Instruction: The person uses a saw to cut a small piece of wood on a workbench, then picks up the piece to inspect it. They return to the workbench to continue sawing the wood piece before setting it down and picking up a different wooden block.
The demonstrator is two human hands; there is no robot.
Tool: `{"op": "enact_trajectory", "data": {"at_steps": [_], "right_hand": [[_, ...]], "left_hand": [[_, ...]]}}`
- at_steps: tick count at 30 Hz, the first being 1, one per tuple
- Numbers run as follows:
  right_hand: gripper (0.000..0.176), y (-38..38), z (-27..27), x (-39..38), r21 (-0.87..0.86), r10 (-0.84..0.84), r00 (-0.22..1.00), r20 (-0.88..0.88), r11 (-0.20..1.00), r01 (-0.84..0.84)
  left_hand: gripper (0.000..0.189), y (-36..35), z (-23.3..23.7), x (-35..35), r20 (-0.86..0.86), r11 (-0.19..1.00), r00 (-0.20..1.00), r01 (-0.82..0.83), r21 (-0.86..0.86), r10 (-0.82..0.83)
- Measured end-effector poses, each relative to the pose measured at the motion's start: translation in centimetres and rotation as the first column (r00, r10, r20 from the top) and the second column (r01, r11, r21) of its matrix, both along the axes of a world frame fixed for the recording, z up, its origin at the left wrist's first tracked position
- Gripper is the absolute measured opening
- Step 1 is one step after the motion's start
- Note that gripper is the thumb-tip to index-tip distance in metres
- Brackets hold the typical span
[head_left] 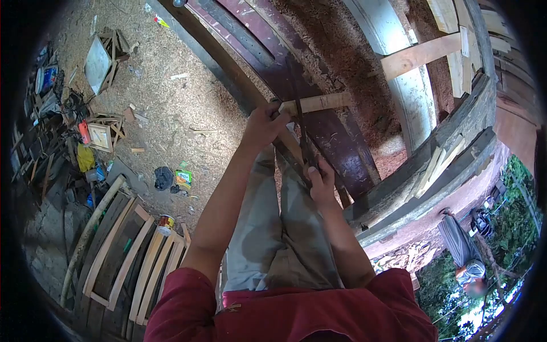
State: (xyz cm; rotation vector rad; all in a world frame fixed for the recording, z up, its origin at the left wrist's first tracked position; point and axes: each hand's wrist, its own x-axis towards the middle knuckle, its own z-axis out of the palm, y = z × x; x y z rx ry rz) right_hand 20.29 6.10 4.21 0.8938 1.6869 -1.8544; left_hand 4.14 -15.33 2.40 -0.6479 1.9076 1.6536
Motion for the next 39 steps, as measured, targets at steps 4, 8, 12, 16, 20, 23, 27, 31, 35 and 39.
{"op": "enact_trajectory", "data": {"at_steps": [4,8,12,16,20,23,27,31,35,39], "right_hand": [[0.012,-0.7,2.8,0.3,0.031,0.022,0.997,-0.069,0.999,-0.020],[0.011,-1.1,3.8,-1.5,-0.012,0.022,0.997,-0.079,1.000,-0.023],[0.018,-0.7,0.7,-0.9,-0.017,-0.062,0.996,-0.062,0.998,0.062],[0.018,-0.2,1.3,2.6,0.002,-0.094,0.984,-0.155,0.995,0.095],[0.013,0.2,1.6,2.7,-0.022,-0.068,0.989,-0.131,0.998,0.066],[0.014,-0.8,1.7,-0.3,0.009,-0.077,0.995,-0.068,0.997,0.078],[0.016,-0.6,0.9,1.2,0.034,-0.039,0.978,-0.205,0.998,0.047],[0.024,1.7,1.5,3.6,-0.081,0.042,0.998,-0.036,0.996,-0.045],[0.025,-0.5,-0.4,1.8,0.015,-0.086,0.996,0.001,0.996,0.086],[0.031,-0.2,-0.4,1.2,0.063,0.030,1.000,0.003,0.998,-0.030]], "left_hand": [[0.033,0.0,0.4,-0.3,0.006,0.999,1.000,0.025,-0.041,-0.024],[0.032,0.0,0.2,-0.2,0.010,1.000,1.000,0.003,-0.012,-0.003],[0.031,-0.5,-1.1,0.1,0.023,0.995,0.996,0.087,-0.054,-0.086],[0.032,-0.2,-0.5,0.0,0.015,0.999,0.999,0.045,-0.030,-0.045],[0.033,0.0,0.7,-0.4,0.104,1.000,0.994,0.012,0.024,-0.015],[0.032,-0.3,0.1,-0.3,0.034,0.995,0.995,0.093,-0.039,-0.091],[0.031,-0.2,0.0,-0.2,0.018,0.998,0.998,0.057,-0.016,-0.056],[0.032,-0.5,0.2,-0.3,0.025,0.998,0.999,0.046,0.032,-0.047],[0.032,-0.7,-0.5,-0.4,0.052,0.994,0.994,0.098,0.039,-0.100],[0.031,-0.4,-0.4,-0.3,0.042,0.998,0.997,0.057,0.037,-0.059]]}}
